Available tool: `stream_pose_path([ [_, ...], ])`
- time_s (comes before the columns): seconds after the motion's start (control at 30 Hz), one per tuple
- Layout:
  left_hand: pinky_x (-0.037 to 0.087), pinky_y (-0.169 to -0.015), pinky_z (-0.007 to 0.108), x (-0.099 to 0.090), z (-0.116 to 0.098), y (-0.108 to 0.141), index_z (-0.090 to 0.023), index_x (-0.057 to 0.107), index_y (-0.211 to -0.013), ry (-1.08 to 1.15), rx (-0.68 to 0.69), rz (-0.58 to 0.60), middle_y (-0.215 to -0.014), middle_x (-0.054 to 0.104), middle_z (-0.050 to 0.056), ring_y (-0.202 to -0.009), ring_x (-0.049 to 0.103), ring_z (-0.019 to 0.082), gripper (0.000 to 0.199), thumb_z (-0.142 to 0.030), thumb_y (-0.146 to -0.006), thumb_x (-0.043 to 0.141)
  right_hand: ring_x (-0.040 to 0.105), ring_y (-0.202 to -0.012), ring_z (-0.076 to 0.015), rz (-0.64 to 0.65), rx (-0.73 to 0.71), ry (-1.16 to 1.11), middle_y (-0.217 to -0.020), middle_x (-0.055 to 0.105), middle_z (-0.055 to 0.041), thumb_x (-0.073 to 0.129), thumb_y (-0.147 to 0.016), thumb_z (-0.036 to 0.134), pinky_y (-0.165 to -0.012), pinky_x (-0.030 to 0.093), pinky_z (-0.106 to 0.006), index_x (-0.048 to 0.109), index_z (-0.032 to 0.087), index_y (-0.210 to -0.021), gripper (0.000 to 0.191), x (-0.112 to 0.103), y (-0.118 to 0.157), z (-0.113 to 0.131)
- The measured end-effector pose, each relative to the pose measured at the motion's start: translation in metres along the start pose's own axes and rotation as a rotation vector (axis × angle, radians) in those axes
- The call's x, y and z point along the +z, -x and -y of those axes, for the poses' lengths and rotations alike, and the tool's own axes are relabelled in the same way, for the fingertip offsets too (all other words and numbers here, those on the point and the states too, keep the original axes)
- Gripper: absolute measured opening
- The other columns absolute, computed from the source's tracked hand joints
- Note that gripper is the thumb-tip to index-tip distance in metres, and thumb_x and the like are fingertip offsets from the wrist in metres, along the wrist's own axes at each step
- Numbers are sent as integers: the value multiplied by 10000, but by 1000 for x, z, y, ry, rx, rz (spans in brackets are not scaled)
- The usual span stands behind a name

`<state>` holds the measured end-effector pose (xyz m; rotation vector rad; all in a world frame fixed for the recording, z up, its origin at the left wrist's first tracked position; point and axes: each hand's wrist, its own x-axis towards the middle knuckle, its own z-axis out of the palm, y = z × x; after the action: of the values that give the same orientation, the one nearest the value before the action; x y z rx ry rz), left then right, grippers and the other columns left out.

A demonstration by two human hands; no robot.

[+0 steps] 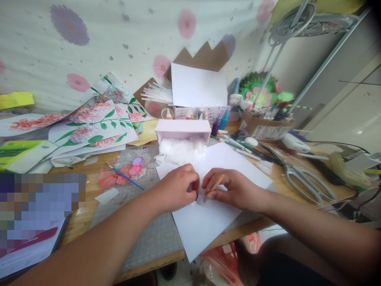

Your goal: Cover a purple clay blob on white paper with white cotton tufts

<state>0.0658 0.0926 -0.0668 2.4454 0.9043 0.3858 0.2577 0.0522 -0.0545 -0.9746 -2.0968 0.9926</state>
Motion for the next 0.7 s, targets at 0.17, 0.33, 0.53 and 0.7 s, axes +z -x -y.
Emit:
stream_pose_path([
  [0.17, 380, -573, 230, 0, 1, -1, -184, 551, -663, 13, 3, 1, -800, 499, 7, -663, 484, 126, 94, -138, -656, 469, 602, -763, -137, -37, -26, 73, -857, 620, -42, 617, -748, 179, -722, 476, -281, 629, 185, -695, 55, 3, -2, -2],
  [0.33, 385, -581, 234, 0, 2, -1, -187, 564, -667, 30, 0, 6, -803, 499, 7, -671, 487, 129, 98, -150, -661, 474, 601, -758, -140, -53, -40, 101, -841, 621, -46, 609, -746, 146, -723, 482, -285, 630, 186, -697, 67, 3, -4, -2],
  [0.53, 391, -593, 237, -2, 2, 0, -186, 576, -667, 55, -14, 27, -803, 502, 5, -673, 488, 129, 94, -150, -657, 490, 596, -728, -137, -25, -3, 113, -830, 615, -33, 598, -752, 159, -691, 482, -272, 635, 190, -683, 84, 6, -6, -3],
  [0.7, 394, -618, 247, -4, -1, 0, -195, 559, -707, 70, -5, 35, -810, 485, -6, -703, 492, 136, 72, -254, -671, 579, 583, -716, -141, -45, 57, 147, -782, 590, -19, 590, -738, 127, -659, 464, -256, 605, 186, -624, 129, 12, -10, 0],
])
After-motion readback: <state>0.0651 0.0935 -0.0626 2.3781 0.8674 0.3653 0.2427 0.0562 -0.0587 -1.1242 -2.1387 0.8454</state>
